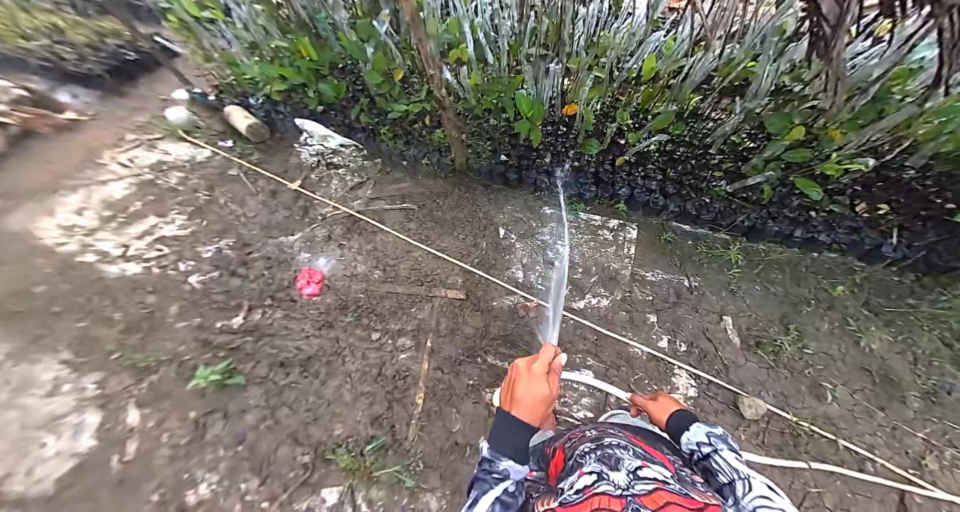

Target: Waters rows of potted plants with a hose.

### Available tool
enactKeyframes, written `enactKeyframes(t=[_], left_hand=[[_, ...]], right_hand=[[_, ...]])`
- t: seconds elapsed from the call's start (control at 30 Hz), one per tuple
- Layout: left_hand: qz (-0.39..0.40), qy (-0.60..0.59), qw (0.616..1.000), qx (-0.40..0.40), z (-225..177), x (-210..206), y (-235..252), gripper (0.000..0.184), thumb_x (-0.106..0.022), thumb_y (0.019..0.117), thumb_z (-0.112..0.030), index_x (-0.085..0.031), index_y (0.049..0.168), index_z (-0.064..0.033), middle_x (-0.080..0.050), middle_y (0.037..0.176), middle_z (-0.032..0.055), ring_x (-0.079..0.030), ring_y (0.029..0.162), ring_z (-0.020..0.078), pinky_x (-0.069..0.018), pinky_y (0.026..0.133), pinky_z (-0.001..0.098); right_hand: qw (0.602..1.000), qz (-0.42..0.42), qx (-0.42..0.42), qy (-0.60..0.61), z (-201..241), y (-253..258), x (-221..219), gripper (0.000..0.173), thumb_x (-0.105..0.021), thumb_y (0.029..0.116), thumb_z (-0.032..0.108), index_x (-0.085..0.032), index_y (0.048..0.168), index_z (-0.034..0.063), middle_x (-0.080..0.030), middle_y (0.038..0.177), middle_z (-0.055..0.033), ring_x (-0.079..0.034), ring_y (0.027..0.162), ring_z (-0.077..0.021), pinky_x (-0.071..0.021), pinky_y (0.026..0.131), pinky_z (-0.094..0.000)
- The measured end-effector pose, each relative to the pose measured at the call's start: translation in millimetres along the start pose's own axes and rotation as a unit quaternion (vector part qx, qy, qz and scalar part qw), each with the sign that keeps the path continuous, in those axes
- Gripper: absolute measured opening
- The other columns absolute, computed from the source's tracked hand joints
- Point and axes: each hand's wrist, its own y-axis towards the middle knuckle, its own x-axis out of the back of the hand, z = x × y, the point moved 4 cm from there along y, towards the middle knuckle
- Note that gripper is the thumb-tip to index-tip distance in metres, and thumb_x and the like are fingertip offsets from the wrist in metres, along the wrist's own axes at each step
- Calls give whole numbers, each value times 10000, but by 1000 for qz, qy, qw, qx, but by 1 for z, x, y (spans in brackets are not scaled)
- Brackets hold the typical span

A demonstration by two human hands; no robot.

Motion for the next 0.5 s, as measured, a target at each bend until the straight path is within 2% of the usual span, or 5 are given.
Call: enactKeyframes(t=[0.17, 0.23, 0.37, 0.43, 0.5], left_hand=[[-101, 22, 995, 7, 6, 5, 0, 353, -483, 1050, -317, -734, 1054, -69, -676, 666, 87, -687, 598, 263, -571, 575, 479], [-73, 23, 997, 4, 5, 2, -1, 358, -478, 1056, -324, -733, 1064, -71, -681, 675, 96, -696, 613, 276, -573, 586, 488], [-62, 22, 998, -4, 4, 1, 4, 352, -490, 1053, -322, -733, 1071, -69, -688, 687, 100, -703, 628, 282, -577, 600, 496], [-75, 25, 997, -9, 2, 1, 9, 346, -494, 1048, -318, -735, 1057, -70, -680, 669, 95, -697, 609, 275, -574, 583, 487], [-48, 28, 998, -21, -3, -2, 14, 350, -489, 1052, -319, -734, 1059, -70, -685, 681, 100, -701, 621, 282, -576, 593, 491]], right_hand=[[1000, 0, 11, -11, 7, -2, 4, 521, -475, 1077, 514, -782, 1136, 97, -706, 1234, -195, -625, 1216, -345, -420, 1089, -551], [1000, 2, 10, -16, 7, 0, 4, 527, -477, 1070, 530, -783, 1144, 107, -707, 1244, -188, -621, 1233, -346, -418, 1096, -558], [1000, -7, 9, 9, 5, -1, 6, 531, -497, 1067, 524, -779, 1120, 77, -715, 1167, -206, -646, 1118, -353, -445, 1033, -565], [1000, -10, 9, 11, 1, 0, 8, 527, -498, 1064, 527, -783, 1108, 86, -719, 1171, -201, -646, 1139, -357, -440, 1046, -572], [1000, -3, 5, 4, -4, 3, 9, 523, -488, 1063, 530, -789, 1122, 107, -719, 1219, -185, -633, 1216, -356, -422, 1091, -581]])
